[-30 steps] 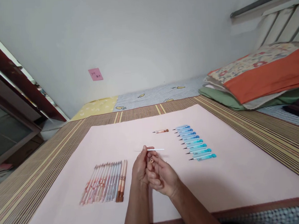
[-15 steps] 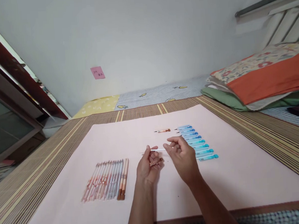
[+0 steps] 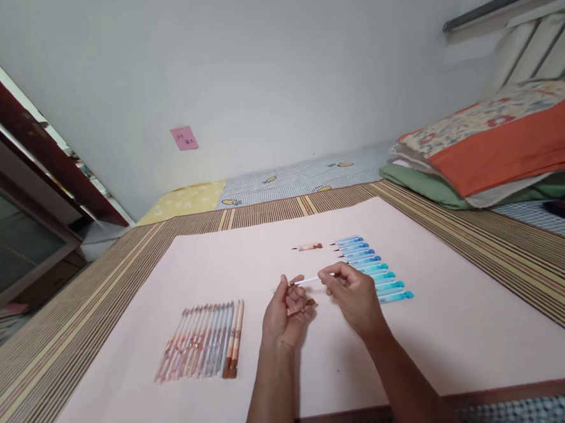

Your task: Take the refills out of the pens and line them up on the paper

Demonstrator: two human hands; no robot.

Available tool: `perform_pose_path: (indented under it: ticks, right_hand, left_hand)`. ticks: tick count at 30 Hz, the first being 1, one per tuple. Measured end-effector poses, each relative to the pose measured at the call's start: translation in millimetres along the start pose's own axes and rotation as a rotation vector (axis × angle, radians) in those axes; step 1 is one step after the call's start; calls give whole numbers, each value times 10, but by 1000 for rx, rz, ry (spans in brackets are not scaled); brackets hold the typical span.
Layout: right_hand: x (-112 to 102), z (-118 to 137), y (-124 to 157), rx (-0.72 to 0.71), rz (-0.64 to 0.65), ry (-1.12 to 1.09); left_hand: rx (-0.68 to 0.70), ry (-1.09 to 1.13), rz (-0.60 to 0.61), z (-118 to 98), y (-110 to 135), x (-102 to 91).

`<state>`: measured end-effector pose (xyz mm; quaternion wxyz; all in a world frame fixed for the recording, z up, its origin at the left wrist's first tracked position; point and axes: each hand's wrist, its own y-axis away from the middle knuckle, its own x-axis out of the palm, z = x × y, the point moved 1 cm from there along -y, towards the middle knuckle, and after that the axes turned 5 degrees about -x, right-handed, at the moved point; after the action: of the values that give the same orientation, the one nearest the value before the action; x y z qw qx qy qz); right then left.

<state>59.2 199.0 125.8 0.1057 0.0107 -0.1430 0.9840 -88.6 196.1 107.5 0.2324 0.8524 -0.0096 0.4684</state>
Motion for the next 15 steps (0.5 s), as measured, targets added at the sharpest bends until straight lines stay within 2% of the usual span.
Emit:
perform_pose_path:
  ticks: [10, 15]
  right_hand:
    - [-45, -166, -61, 130, -62, -106]
    - [-86, -242, -70, 157, 6, -120]
  left_hand:
    - [-58, 110, 49, -6, 12, -3]
    - [-85, 63, 109, 5, 32, 23]
